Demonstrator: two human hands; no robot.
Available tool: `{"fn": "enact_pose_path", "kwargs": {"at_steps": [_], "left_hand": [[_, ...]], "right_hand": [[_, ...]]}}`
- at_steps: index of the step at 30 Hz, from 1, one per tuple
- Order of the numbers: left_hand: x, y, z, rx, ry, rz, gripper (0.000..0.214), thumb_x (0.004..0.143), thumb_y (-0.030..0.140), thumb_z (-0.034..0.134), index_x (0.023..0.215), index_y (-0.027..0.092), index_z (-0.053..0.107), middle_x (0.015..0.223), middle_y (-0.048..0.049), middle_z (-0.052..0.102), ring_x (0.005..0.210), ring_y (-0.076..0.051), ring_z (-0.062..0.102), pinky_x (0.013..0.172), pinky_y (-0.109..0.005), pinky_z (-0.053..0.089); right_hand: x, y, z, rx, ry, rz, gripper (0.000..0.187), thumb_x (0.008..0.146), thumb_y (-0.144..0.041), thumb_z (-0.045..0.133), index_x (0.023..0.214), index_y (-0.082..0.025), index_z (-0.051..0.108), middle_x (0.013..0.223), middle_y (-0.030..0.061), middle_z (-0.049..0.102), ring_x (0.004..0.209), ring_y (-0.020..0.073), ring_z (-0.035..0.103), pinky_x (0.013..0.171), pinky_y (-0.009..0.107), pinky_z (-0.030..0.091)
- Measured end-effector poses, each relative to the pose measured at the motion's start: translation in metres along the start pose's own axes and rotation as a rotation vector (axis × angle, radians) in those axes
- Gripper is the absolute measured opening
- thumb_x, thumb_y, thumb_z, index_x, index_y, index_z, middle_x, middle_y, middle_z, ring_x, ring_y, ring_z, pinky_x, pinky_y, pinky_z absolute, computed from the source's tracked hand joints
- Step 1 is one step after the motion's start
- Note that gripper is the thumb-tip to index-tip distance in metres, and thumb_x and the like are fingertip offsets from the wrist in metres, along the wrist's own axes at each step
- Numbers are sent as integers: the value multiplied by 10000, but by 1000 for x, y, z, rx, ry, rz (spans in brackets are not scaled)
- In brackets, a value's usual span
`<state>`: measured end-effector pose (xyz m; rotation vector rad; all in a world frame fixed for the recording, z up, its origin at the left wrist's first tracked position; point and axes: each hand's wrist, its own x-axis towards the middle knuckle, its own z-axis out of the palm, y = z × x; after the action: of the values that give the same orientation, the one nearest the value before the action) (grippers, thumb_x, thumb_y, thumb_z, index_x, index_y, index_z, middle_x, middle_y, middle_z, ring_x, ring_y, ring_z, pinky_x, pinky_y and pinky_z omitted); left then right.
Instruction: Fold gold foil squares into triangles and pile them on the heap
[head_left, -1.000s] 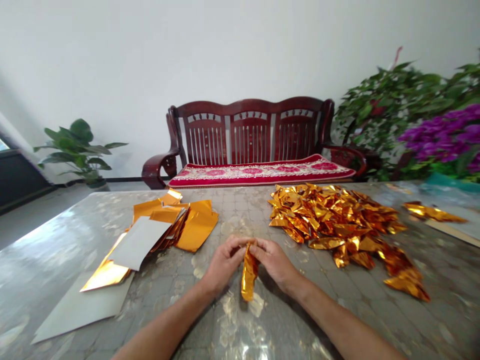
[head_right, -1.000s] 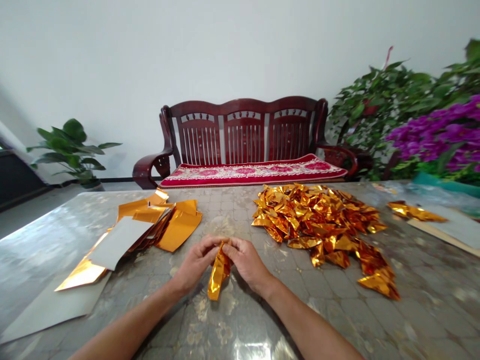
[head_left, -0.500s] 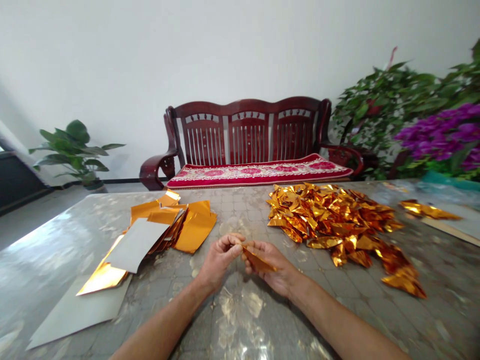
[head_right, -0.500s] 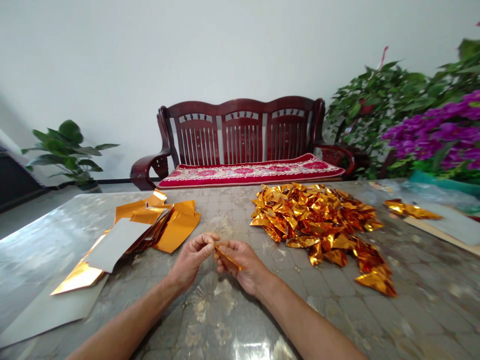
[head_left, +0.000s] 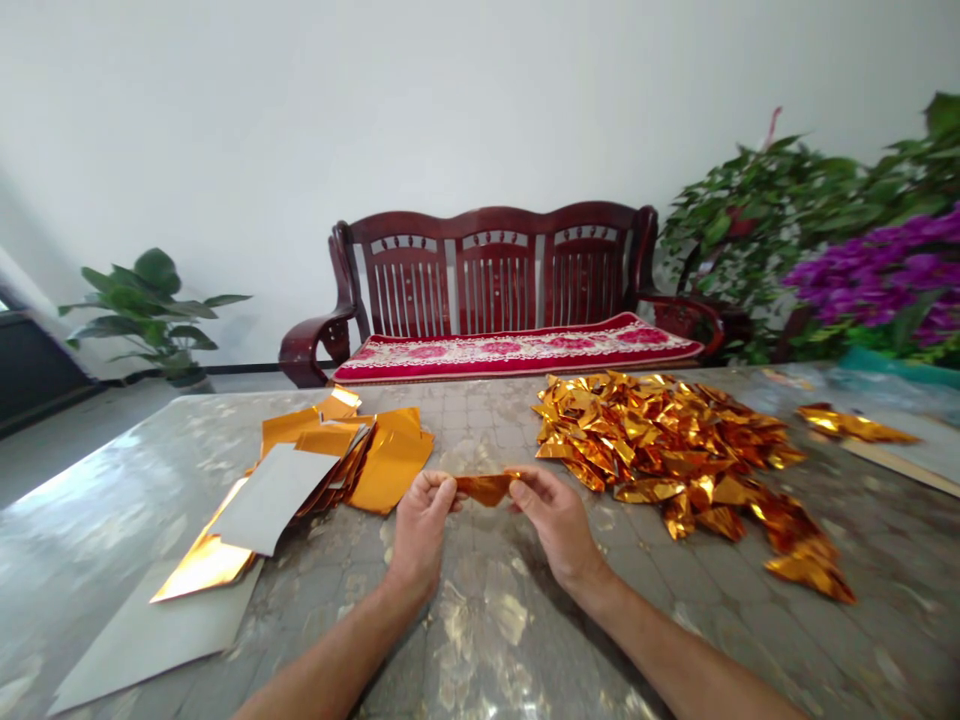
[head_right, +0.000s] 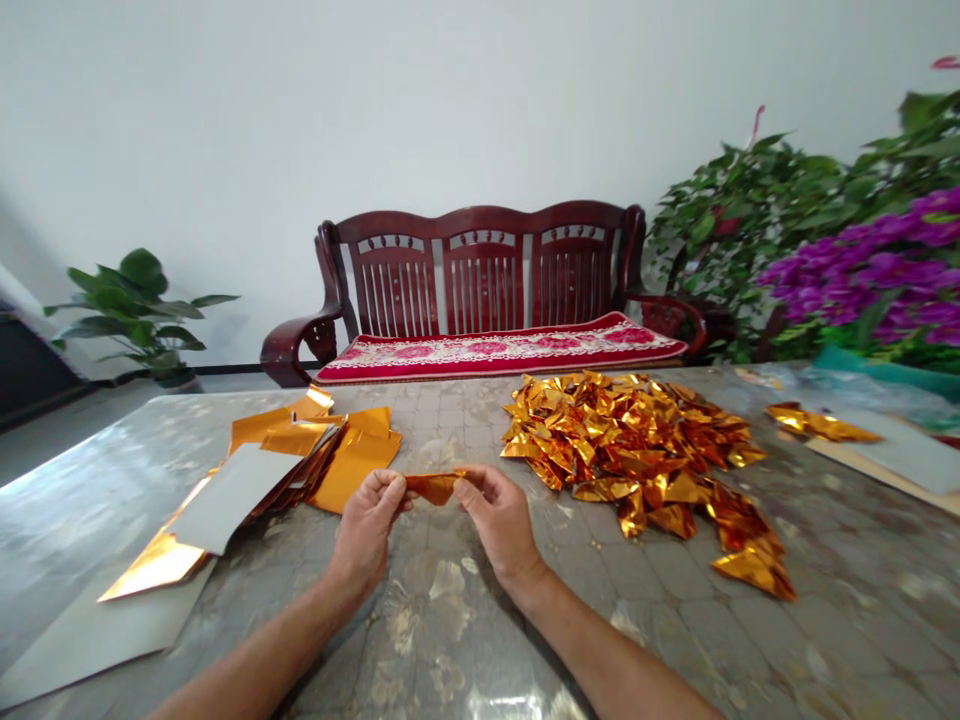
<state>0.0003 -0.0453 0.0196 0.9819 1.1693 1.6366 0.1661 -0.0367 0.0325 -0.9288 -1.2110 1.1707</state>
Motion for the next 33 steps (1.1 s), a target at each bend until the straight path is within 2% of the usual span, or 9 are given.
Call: {"fn": "enact_pose_path", "kwargs": {"at_steps": [7, 13, 18, 21, 24, 28, 33], "left_hand": [[-6, 3, -3, 120, 19, 189, 236, 799, 395, 676, 797, 173, 595, 681, 7, 658, 635, -117, 605, 643, -224, 482], [-8, 2, -12, 354, -64, 376, 127, 882, 319, 610, 853, 199, 638, 915, -40, 733, 834, -158, 659, 793, -281, 501], [-8, 2, -14, 634, -93, 556, 86, 867, 292, 640, 864, 214, 676, 818, -10, 708, 726, -140, 607, 699, -255, 474], [-11, 6, -9, 715, -143, 595, 103, 868, 309, 650, 871, 220, 701, 786, -11, 704, 697, -142, 596, 658, -252, 463], [-13, 10, -5, 764, -221, 645, 119, 888, 314, 637, 874, 232, 721, 790, -25, 720, 767, -169, 626, 716, -280, 476], [-11, 13, -6, 788, -201, 719, 130, 911, 271, 606, 865, 234, 722, 776, -24, 716, 753, -163, 621, 717, -279, 470], [-9, 13, -11, 812, -217, 788, 135, 922, 229, 582, 899, 238, 714, 815, -35, 718, 780, -164, 623, 739, -270, 469]], "right_hand": [[1, -3, -2, -105, 64, -118, 249, 749, -406, 725, 844, -180, 682, 773, 30, 702, 673, 165, 628, 646, 280, 514], [0, -6, -5, -110, 59, -144, 205, 759, -351, 701, 878, -186, 679, 788, 21, 697, 687, 158, 626, 651, 268, 509], [0, -6, -6, -204, 65, -177, 177, 751, -324, 693, 860, -185, 691, 798, 31, 706, 686, 165, 629, 647, 274, 508], [-3, -4, -3, -257, 37, -163, 169, 744, -317, 697, 848, -184, 695, 784, 31, 704, 641, 156, 609, 626, 274, 502], [-4, 0, 1, -220, 15, -140, 184, 730, -317, 713, 854, -184, 682, 777, 30, 696, 649, 156, 610, 620, 269, 506], [-4, 6, 4, -47, 42, -97, 323, 684, -324, 759, 945, -206, 609, 822, 18, 668, 723, 166, 622, 592, 248, 516], [-5, 8, 3, -77, 13, -57, 292, 692, -395, 773, 835, -191, 622, 790, 21, 634, 675, 161, 581, 551, 257, 512]]}}
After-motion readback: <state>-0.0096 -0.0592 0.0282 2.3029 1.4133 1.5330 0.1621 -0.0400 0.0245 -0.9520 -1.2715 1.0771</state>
